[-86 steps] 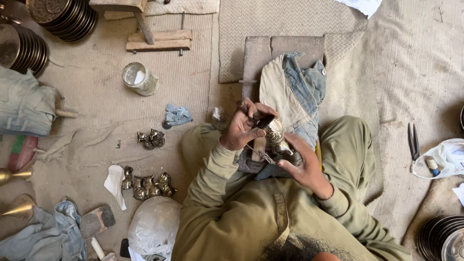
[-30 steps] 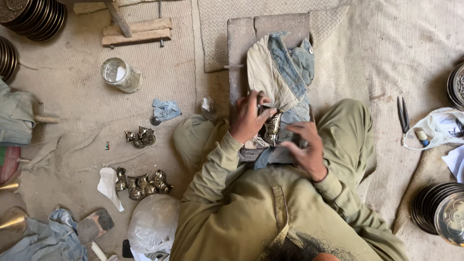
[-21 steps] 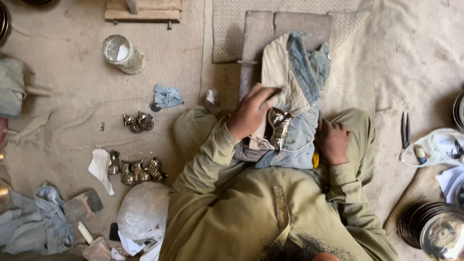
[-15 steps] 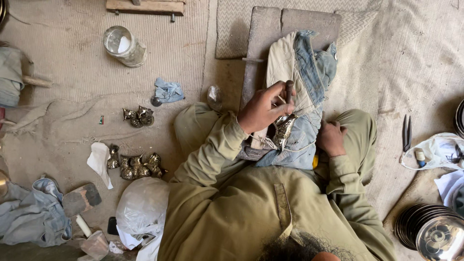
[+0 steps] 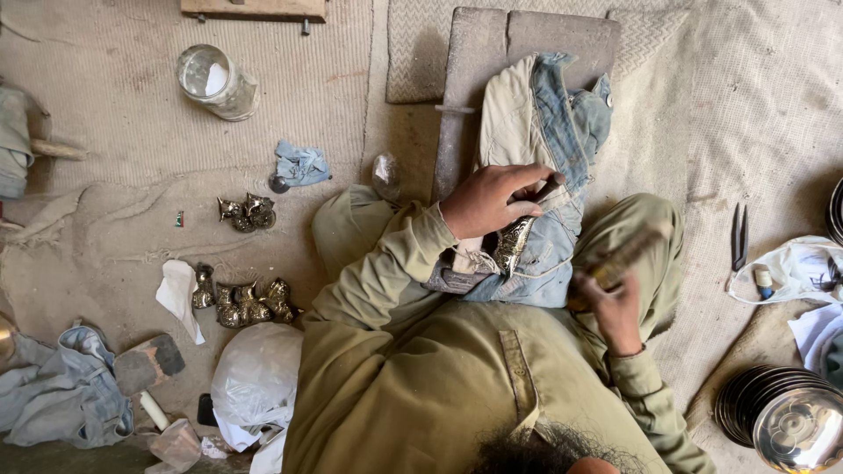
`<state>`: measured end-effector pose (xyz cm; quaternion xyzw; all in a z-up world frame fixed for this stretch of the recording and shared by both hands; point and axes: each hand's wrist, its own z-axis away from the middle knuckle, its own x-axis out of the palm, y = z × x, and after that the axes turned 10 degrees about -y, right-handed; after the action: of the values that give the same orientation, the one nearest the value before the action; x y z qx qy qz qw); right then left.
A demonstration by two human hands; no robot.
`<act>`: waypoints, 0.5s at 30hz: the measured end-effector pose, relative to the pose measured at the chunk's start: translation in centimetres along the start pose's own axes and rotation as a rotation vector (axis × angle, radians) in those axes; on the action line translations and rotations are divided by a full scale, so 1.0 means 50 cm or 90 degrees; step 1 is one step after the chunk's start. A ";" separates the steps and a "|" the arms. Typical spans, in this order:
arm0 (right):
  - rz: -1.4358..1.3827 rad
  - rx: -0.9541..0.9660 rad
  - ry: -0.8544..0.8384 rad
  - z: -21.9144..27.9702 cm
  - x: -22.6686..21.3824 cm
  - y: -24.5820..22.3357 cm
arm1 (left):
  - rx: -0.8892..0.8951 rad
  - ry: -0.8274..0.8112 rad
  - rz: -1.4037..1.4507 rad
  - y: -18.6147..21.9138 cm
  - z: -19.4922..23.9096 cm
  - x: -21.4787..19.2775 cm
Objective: The person sits on the floor and uses a hammer and punch to shape a small ornate metal object. They repeatedly reposition the object and strike it with the hammer to refine its form.
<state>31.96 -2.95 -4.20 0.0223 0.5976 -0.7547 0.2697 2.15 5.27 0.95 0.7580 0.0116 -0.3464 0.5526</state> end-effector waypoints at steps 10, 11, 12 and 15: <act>0.169 -0.291 0.126 -0.001 -0.092 -0.168 | 0.043 -0.028 0.021 -0.005 0.005 -0.001; 0.274 -0.276 0.133 0.002 -0.109 -0.187 | 0.037 -0.028 0.018 -0.003 0.003 0.001; 0.381 -0.260 0.136 0.006 -0.124 -0.203 | 0.029 -0.025 0.015 -0.001 0.000 0.004; 0.322 -0.304 0.157 0.003 -0.119 -0.221 | 0.001 -0.037 0.028 -0.007 -0.006 0.007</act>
<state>32.26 0.73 7.81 0.1967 0.7605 -0.4952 0.3712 2.44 5.54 0.51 0.7483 -0.0212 -0.3558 0.5594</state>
